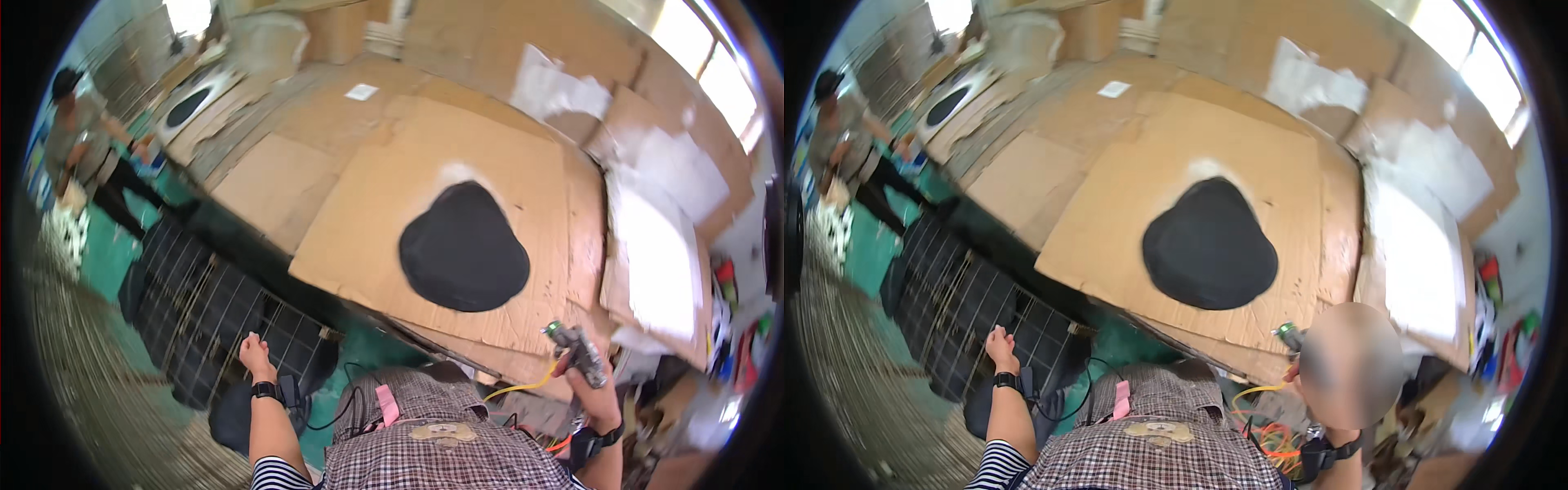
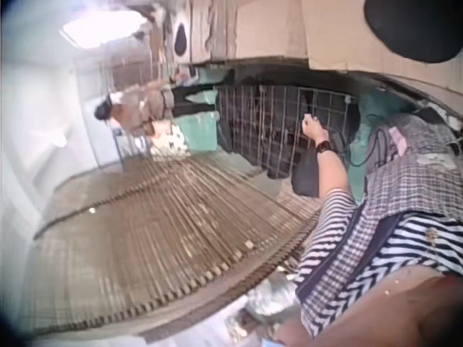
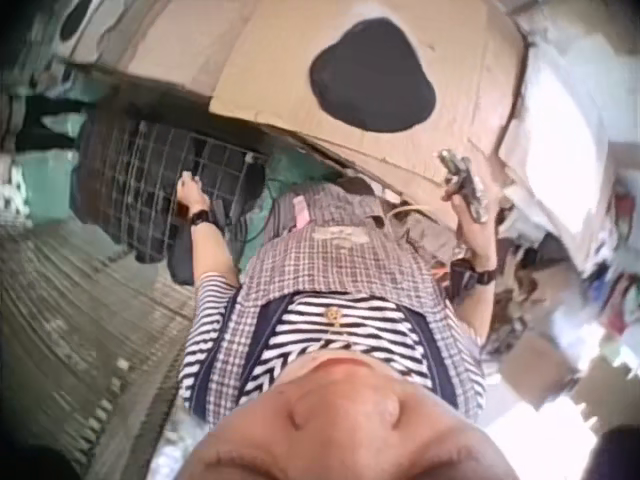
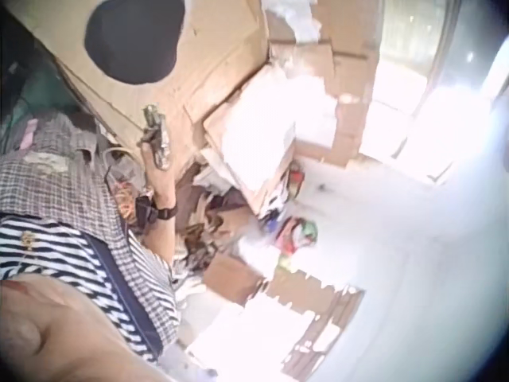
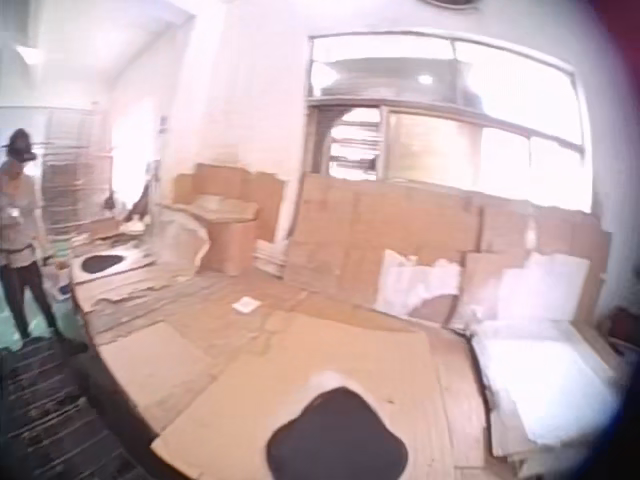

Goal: The person repeatedly picks up black shoe parts from a cardboard-covered table, sprays them with a handheld spray gun, and places them onto a metal drying rack. The process is repeated for multiple shoe parts throughout the video.

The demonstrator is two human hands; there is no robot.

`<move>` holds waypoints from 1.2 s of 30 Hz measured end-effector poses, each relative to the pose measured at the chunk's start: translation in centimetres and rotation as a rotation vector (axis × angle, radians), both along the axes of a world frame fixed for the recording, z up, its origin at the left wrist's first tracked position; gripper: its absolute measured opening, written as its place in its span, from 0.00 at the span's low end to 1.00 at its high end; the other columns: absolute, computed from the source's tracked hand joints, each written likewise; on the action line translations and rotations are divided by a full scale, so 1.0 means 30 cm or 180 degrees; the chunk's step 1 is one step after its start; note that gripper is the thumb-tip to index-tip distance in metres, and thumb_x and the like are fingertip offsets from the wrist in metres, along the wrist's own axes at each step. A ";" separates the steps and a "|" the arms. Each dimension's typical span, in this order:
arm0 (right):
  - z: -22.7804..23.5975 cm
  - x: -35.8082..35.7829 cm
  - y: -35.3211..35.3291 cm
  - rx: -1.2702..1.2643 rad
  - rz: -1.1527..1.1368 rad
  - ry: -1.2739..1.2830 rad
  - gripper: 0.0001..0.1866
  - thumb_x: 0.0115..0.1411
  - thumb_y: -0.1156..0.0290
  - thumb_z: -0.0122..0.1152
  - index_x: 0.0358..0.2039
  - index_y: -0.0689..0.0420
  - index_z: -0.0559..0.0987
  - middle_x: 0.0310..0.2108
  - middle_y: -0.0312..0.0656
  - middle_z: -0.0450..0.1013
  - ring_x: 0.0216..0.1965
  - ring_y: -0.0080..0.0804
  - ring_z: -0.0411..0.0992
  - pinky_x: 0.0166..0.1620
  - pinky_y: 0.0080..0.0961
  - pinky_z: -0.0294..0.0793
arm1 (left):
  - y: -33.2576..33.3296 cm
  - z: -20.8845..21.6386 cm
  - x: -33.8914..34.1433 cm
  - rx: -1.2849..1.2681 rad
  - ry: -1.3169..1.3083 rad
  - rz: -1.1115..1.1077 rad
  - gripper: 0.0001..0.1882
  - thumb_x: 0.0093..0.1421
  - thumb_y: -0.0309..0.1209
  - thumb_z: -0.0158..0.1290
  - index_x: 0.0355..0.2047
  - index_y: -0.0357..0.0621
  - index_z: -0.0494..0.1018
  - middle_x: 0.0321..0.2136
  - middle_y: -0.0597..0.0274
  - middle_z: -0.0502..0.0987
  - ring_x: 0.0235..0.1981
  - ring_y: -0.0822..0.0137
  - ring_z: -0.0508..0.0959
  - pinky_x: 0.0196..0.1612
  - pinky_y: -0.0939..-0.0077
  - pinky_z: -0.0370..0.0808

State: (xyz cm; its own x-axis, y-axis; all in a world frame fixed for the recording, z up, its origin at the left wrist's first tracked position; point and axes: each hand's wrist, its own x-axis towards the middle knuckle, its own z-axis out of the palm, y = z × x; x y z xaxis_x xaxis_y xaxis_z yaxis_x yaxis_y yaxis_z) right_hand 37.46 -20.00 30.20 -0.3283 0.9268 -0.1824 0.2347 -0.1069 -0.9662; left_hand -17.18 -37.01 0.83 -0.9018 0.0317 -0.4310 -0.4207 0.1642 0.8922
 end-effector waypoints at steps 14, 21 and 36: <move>0.070 0.155 -0.271 0.0092 -0.1508 0.0093 0.31 0.55 0.68 0.65 0.56 0.66 0.65 0.31 0.38 0.72 0.30 0.24 0.72 0.35 0.20 0.74 | 0.706 -0.013 0.347 -0.0028 0.0860 -0.2518 0.09 0.62 0.32 0.50 0.32 0.37 0.72 0.23 0.66 0.72 0.24 0.75 0.69 0.27 0.79 0.67; 0.064 0.108 -0.317 -0.0445 -0.0707 0.0429 0.30 0.53 0.77 0.65 0.56 0.65 0.66 0.32 0.40 0.74 0.33 0.25 0.73 0.37 0.23 0.73 | 0.712 -0.055 0.336 -0.0168 0.0719 -0.2702 0.09 0.59 0.30 0.51 0.32 0.35 0.73 0.24 0.64 0.73 0.27 0.74 0.70 0.31 0.77 0.68; 0.050 0.013 -0.258 0.0256 -0.1785 0.0036 0.26 0.56 0.73 0.63 0.54 0.65 0.68 0.32 0.36 0.72 0.30 0.20 0.71 0.33 0.17 0.72 | 0.698 -0.107 0.242 -0.0403 0.0786 -0.2722 0.08 0.57 0.28 0.53 0.31 0.34 0.74 0.27 0.60 0.76 0.29 0.70 0.73 0.35 0.75 0.70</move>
